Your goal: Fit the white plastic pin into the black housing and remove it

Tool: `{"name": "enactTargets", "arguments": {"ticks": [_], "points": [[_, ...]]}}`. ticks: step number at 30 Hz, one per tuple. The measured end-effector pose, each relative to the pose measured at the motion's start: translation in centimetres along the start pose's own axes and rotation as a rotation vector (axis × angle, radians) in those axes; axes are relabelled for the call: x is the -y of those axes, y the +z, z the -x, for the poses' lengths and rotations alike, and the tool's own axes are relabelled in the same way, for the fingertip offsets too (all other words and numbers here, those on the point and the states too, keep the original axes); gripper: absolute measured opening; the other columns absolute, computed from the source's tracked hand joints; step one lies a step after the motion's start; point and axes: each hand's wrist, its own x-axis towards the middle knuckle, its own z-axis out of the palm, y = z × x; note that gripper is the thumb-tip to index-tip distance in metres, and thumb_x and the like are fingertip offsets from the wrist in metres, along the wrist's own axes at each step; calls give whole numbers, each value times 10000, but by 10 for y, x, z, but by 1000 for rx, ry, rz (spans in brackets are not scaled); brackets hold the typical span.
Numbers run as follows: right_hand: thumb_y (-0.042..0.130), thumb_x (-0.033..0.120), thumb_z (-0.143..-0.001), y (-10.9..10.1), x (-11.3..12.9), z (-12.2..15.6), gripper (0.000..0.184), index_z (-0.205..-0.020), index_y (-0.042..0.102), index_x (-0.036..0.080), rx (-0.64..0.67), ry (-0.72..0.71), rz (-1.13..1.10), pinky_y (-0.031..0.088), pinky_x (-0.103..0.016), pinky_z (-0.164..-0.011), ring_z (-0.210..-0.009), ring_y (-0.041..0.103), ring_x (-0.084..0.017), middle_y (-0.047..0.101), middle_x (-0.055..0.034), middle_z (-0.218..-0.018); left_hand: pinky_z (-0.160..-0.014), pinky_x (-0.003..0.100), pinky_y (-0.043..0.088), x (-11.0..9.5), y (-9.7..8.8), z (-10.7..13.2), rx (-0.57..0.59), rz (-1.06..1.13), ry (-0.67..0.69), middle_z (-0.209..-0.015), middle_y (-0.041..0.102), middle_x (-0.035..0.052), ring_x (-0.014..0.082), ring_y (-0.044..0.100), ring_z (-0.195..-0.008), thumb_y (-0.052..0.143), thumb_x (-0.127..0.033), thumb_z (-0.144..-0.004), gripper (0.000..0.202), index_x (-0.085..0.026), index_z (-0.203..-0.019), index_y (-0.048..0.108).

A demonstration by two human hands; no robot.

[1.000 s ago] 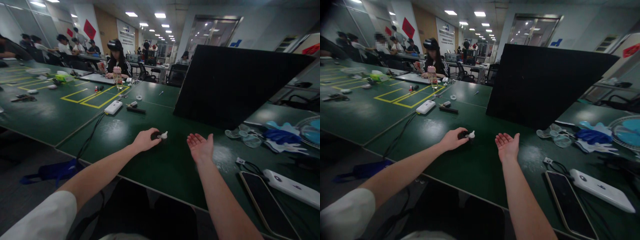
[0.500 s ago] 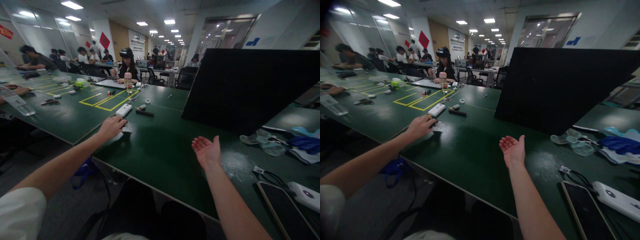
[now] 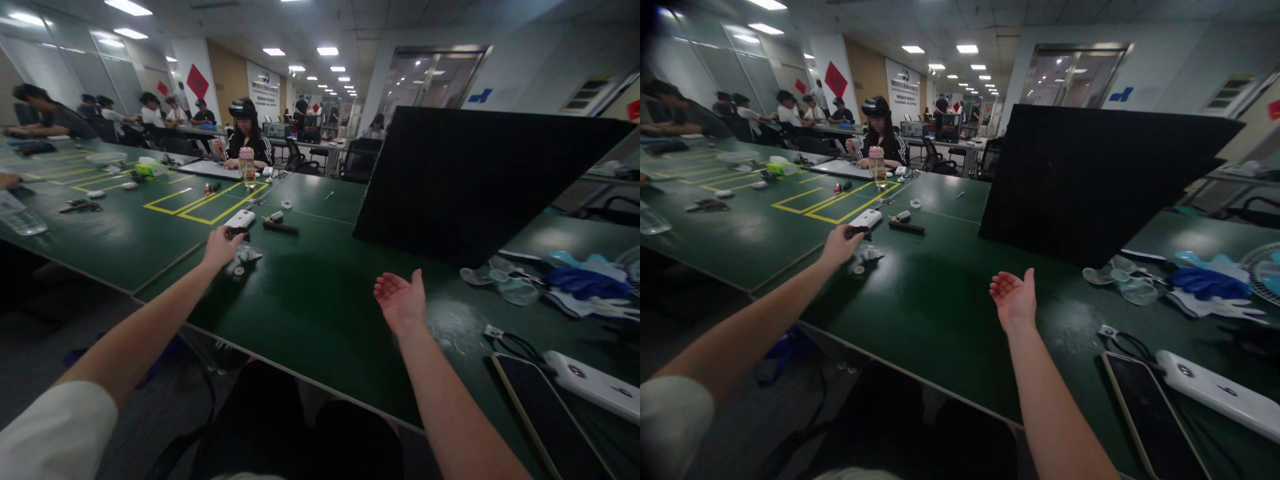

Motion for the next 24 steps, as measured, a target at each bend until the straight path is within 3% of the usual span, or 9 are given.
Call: {"name": "enactTargets", "arguments": {"ticks": [3,7,11,16,20,24], "points": [[399,772,-868,-1,0,1,641,-949,674,199,-2,-1,0,564,-326,-657,-772,665,-195,701,-74,-887,-889,358,504,-20,27,9,92,176,-49,-1157,677,132,237,645,-999,552,-505,-896,510,-147,-1260,560],[387,788,-858,-1,1,2,656,-938,676,204,4,2,5,549,-323,-642,-756,659,-193,703,-70,-879,-855,364,509,-52,49,28,253,183,-6,-1147,691,127,254,664,-992,531,-534,-910,546,-177,-1321,495],[360,801,-854,1,3,4,674,-918,673,208,11,0,1,529,-318,-612,-725,651,-188,704,-65,-855,-822,367,511,-92,62,55,422,136,183,-1130,697,138,274,678,-979,516,-533,-921,539,-186,-1330,466],[287,825,-853,0,7,3,716,-877,656,212,-25,-35,-38,508,-323,-585,-678,639,-181,694,-59,-801,-783,347,521,-164,81,108,645,166,486,-1133,690,119,257,690,-962,533,-507,-918,504,-212,-1321,462],[201,831,-856,-4,12,-1,742,-830,621,219,-69,-91,-73,482,-325,-558,-604,612,-170,654,-45,-713,-799,366,529,-215,98,153,709,198,613,-1096,696,108,259,686,-965,535,-518,-917,473,-225,-1286,488],[186,829,-854,-9,16,-4,742,-782,607,223,-114,-130,-135,447,-304,-519,-553,564,-154,605,-33,-647,-827,391,535,-239,103,175,720,257,641,-1099,692,107,269,674,-981,567,-513,-900,465,-214,-1252,516]]}}
